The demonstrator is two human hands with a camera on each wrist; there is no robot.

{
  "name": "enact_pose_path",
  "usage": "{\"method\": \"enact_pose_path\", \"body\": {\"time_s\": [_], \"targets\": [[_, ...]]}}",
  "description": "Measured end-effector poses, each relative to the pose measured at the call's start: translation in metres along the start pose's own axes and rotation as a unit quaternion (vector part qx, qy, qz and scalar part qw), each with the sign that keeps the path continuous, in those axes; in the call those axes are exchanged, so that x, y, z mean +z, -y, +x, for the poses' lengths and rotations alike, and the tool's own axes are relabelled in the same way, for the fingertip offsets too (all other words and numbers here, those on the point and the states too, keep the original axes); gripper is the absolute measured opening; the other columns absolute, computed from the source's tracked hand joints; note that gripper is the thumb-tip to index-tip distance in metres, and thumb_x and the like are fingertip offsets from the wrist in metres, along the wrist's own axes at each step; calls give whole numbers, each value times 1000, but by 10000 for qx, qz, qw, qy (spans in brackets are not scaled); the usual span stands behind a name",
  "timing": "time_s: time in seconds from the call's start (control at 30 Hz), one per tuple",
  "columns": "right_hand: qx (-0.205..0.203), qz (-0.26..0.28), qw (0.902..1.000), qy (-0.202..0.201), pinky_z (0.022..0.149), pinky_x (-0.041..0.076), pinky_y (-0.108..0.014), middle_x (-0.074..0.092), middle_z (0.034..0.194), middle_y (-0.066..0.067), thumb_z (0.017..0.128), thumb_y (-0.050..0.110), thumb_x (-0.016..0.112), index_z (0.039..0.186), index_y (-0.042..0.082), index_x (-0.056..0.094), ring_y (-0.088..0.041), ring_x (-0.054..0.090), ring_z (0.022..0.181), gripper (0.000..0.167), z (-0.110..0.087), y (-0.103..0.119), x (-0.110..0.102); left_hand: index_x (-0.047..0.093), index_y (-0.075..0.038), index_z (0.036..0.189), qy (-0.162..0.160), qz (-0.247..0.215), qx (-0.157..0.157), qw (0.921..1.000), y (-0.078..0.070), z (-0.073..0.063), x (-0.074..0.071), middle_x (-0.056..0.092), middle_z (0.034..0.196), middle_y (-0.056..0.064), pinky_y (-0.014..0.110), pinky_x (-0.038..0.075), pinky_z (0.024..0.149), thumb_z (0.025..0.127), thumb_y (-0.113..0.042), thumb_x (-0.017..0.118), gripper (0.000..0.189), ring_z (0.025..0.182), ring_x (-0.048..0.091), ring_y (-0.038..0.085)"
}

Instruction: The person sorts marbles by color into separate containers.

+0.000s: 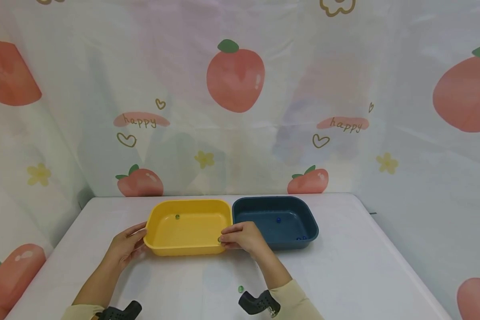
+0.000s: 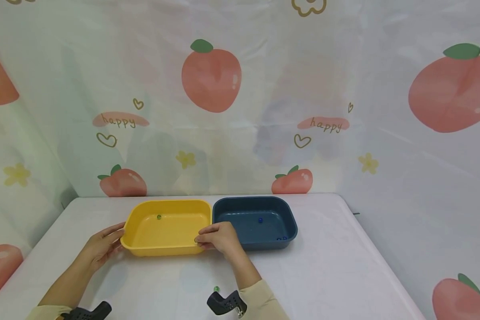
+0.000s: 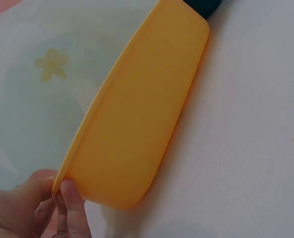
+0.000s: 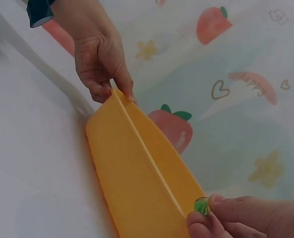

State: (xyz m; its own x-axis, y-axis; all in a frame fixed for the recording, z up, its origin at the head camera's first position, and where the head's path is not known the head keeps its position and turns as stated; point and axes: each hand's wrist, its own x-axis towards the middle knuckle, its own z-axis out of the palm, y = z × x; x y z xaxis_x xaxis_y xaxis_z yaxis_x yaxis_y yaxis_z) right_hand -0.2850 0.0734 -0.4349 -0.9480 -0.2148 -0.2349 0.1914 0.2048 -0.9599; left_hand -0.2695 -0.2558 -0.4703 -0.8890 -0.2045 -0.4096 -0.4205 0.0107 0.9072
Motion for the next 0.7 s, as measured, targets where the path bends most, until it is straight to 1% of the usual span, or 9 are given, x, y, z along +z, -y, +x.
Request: {"method": "enact_pose_path", "body": {"time_s": [0.1,0.33,0.57,0.7], "targets": [[-28,46,10000,18,70,61,-30,75,90,-18,85,3,74,105,-12,69,-23,74,77,25,1,-1,0,40,-6,149,7,-9,0,10000,0,0,0,63,113,3,19,57,74,99,-28,59,58,81,61,7],[-20,112,9999,-7,68,61,-29,75,90,-18,86,2,73,104,-12,70,-23,75,77,23,-1,0,1,40,-7,150,11,-1,0,10000,1,0,0,63,110,0,18,56,74,100,-28,59,58,81,61,7],[-49,35,10000,-42,70,61,-31,74,87,-17,85,4,75,105,-12,69,-24,74,76,26,-2,0,2,40,-7,150,2,10,7,10000,0,-1,0,62,117,4,18,56,75,99,-29,59,58,83,61,7],[-49,23,10000,-75,71,61,-31,75,88,-16,85,3,74,108,-12,68,-23,74,77,28,-3,-2,2,40,-6,150,26,30,37,10000,0,-1,0,62,118,5,18,56,74,100,-28,58,57,83,61,7]]}}
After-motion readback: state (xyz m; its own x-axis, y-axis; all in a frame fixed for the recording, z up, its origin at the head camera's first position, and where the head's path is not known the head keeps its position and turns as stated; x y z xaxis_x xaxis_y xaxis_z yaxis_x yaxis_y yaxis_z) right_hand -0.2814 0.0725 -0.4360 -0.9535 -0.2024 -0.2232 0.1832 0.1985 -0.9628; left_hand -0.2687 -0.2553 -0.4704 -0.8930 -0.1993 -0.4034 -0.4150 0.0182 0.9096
